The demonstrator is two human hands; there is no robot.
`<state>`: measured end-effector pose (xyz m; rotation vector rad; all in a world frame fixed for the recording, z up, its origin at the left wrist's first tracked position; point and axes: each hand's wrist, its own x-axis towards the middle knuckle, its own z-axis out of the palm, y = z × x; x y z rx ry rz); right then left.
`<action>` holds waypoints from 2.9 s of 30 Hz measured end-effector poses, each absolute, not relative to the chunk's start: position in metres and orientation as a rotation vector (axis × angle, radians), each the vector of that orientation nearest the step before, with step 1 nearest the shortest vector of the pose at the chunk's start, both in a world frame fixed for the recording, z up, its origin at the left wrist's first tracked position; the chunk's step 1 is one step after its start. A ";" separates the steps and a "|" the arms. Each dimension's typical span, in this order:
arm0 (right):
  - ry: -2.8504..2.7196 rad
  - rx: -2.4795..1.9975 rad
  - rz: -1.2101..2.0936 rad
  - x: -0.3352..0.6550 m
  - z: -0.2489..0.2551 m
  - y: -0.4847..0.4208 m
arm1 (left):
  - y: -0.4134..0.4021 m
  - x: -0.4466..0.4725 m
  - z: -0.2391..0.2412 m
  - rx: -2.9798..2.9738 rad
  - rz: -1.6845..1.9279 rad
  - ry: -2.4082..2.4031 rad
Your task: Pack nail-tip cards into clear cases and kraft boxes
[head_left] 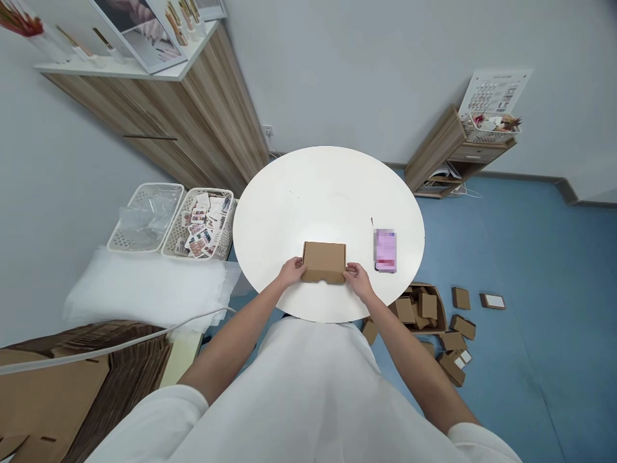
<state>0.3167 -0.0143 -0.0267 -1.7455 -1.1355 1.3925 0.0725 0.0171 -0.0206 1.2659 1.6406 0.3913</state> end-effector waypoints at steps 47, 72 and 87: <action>-1.572 -1.779 1.199 0.312 0.034 -0.005 | 0.022 0.054 0.007 1.770 0.522 1.466; -1.808 -1.881 1.314 0.322 0.061 0.023 | 0.039 0.040 0.033 2.015 0.409 1.327; -1.706 -1.930 1.208 0.311 0.064 0.019 | 0.042 0.042 0.038 2.021 0.340 1.360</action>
